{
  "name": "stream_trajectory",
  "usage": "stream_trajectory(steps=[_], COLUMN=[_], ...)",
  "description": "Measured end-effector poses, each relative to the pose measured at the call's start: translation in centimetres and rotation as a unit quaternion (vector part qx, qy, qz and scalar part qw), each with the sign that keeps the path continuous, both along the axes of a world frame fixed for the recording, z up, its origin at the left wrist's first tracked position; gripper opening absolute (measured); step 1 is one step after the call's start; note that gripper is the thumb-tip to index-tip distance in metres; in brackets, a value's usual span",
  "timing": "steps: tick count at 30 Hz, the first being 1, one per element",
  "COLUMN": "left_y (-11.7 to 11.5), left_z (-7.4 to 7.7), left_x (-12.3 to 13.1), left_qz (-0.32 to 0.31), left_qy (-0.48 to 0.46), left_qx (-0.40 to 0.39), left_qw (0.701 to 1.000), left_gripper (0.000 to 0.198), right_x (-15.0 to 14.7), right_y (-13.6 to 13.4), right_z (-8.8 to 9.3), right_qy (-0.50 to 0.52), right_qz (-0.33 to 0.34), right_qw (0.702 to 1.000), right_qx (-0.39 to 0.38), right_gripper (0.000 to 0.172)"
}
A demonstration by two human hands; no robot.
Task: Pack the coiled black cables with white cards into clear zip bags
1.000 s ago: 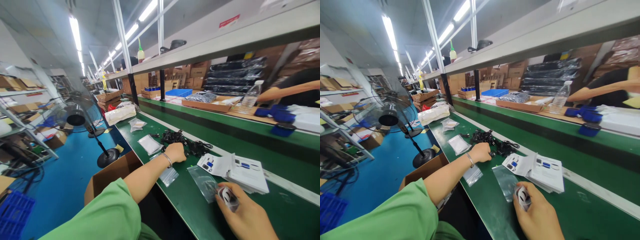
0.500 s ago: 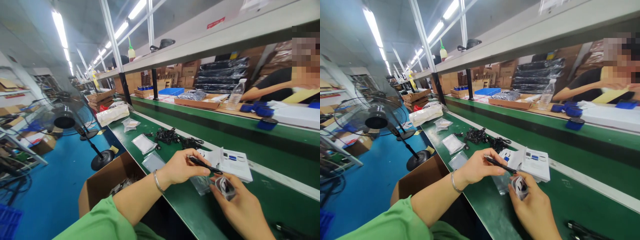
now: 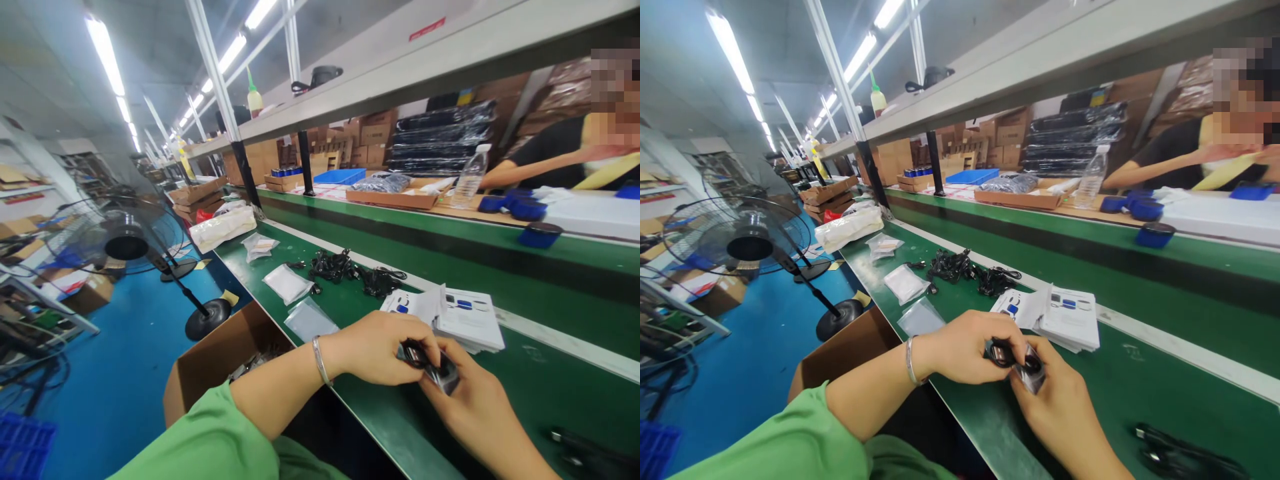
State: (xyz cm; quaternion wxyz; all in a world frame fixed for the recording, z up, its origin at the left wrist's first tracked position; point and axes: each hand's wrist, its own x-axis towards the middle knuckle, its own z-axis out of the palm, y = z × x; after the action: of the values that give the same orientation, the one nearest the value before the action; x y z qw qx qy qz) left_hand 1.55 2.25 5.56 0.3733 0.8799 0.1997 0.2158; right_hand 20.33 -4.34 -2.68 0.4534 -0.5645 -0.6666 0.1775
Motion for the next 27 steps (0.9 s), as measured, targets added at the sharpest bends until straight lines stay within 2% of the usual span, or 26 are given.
stream_trajectory(steps=[3, 6, 8, 11, 14, 17, 19, 21, 24, 27], left_y=[0.0, -0.1, -0.4, -1.1, -1.6, -1.6, -1.5, -1.6, -2.2, -2.6], left_z=[0.0, -0.2, -0.3, -0.3, -0.4, -0.7, -0.8, -0.9, -1.0, -1.3], left_x=[0.1, 0.1, 0.0, -0.1, -0.3, -0.4, -0.4, -0.1, 0.4, 1.0], left_qz=[0.001, 0.024, 0.031, 0.039, 0.013, -0.029, -0.045, -0.042, 0.037, 0.163], left_qy=[0.044, -0.025, -0.062, -0.063, -0.075, -0.099, -0.104, -0.090, -0.073, -0.071], left_qx=[-0.045, -0.140, -0.173, -0.146, -0.127, -0.124, -0.093, -0.053, -0.025, -0.099], left_qw=[0.998, 0.989, 0.982, 0.987, 0.989, 0.987, 0.989, 0.994, 0.996, 0.979], left_gripper=[0.033, 0.051, 0.046, 0.034, 0.044, 0.053, 0.058, 0.054, 0.032, 0.031], right_x=[0.4, 0.9, 1.0, 1.1, 1.1, 1.0, 0.7, 0.3, 0.0, -0.2], right_y=[0.3, 0.5, 0.5, 0.4, 0.4, 0.3, 0.2, 0.1, -0.1, -0.1], right_z=[-0.4, -0.9, -1.1, -1.2, -1.2, -0.7, -0.3, 0.0, 0.1, 0.1], right_qy=[-0.013, -0.015, -0.021, -0.027, -0.035, -0.024, -0.009, -0.003, -0.010, -0.016], right_qz=[0.031, 0.038, 0.038, 0.042, 0.053, 0.053, 0.046, 0.039, 0.029, 0.003], right_qw=[0.999, 0.999, 0.999, 0.998, 0.998, 0.998, 0.999, 0.999, 0.999, 0.999], right_qx=[-0.011, -0.007, -0.003, 0.023, 0.032, 0.018, 0.022, 0.027, 0.030, 0.029], right_gripper=[0.028, 0.029, 0.028, 0.029, 0.028, 0.021, 0.017, 0.015, 0.018, 0.020])
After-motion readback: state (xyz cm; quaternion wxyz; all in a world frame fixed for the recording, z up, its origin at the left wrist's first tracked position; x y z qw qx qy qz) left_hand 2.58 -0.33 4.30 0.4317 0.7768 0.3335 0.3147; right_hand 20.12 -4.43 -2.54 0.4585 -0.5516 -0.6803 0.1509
